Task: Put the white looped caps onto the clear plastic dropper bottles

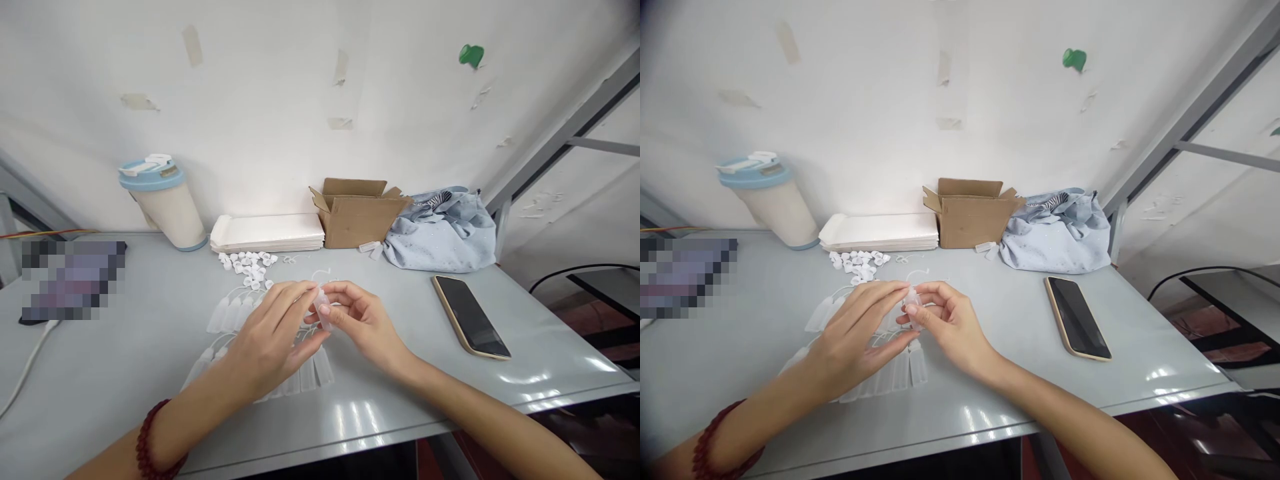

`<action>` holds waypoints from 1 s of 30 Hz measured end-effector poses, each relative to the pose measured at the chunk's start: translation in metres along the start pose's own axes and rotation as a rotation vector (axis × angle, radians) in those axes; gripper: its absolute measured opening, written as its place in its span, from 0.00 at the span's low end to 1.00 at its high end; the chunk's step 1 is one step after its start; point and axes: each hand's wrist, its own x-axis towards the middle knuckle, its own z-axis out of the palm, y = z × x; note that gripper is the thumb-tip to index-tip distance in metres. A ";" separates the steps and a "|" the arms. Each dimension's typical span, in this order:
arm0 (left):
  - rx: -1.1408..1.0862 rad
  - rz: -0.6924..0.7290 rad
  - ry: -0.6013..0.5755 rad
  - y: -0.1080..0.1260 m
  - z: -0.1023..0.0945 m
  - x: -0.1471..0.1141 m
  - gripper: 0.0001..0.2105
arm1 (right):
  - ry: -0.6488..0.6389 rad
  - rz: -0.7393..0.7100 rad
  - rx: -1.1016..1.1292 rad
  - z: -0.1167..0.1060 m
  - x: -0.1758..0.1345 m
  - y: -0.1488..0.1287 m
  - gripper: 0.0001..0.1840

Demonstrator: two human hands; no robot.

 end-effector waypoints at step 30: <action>-0.050 -0.092 -0.429 0.043 0.014 -0.016 0.09 | -0.678 0.409 -0.783 -0.046 0.018 -0.019 0.09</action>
